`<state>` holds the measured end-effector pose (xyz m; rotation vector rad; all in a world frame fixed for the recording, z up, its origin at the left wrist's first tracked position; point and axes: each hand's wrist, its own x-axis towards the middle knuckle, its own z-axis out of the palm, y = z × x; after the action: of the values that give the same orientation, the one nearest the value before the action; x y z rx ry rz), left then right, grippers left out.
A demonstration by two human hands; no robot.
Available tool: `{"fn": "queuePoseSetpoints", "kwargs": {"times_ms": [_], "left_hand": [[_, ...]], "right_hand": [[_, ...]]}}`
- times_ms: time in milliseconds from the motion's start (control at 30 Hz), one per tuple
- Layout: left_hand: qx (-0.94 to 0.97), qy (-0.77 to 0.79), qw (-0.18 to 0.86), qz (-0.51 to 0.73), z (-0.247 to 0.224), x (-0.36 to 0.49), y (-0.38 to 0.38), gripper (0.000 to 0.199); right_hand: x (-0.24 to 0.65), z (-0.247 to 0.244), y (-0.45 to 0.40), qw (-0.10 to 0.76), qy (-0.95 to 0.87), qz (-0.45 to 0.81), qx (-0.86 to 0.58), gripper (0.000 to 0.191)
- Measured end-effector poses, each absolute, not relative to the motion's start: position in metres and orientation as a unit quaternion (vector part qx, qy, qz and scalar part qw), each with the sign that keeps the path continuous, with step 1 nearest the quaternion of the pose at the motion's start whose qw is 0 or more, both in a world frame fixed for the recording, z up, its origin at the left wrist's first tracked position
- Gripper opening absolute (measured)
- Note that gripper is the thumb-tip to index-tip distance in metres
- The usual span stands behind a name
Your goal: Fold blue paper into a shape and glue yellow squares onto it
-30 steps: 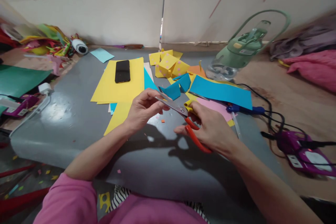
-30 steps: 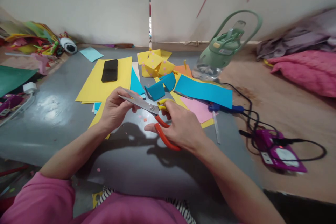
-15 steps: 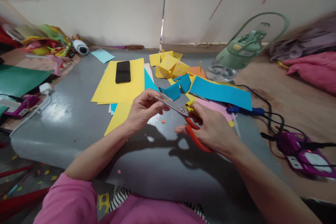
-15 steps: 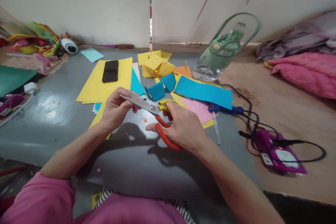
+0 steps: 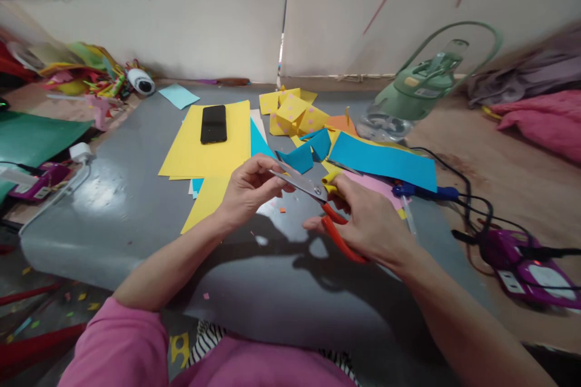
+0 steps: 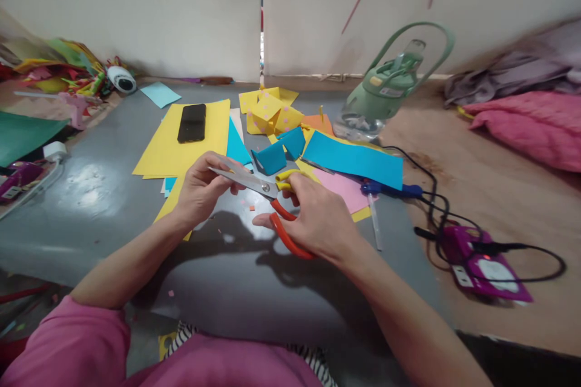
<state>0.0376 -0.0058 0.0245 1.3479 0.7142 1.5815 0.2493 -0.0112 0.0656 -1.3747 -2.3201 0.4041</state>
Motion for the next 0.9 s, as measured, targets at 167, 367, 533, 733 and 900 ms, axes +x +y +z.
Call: {"fn": "queuePoseSetpoints", "kwargs": {"times_ms": [167, 367, 533, 733, 900], "left_hand": [[0.548, 0.290, 0.453, 0.640, 0.0239, 0.0372, -0.0054, 0.030], [0.546, 0.283, 0.459, 0.641, 0.0229, 0.0367, -0.0057, 0.027], [0.547, 0.285, 0.459, 0.639, 0.0226, 0.0372, -0.0054, 0.025], [0.548, 0.252, 0.460, 0.651, 0.0255, 0.0373, -0.0058, 0.021], [0.545, 0.271, 0.459, 0.647, 0.0270, 0.0360, -0.0081, 0.025]], "right_hand": [[0.2493, 0.0664, -0.0113, 0.211, -0.827, 0.149, -0.499, 0.053], [0.2488, 0.0686, -0.0118, 0.200, -0.823, 0.149, -0.511, 0.053], [0.2485, 0.0681, -0.0104, 0.191, -0.826, 0.144, -0.510, 0.053], [0.2504, 0.0662, -0.0096, 0.199, -0.829, 0.139, -0.503, 0.053], [0.2514, 0.0663, -0.0110, 0.198, -0.827, 0.148, -0.504, 0.051]]}}
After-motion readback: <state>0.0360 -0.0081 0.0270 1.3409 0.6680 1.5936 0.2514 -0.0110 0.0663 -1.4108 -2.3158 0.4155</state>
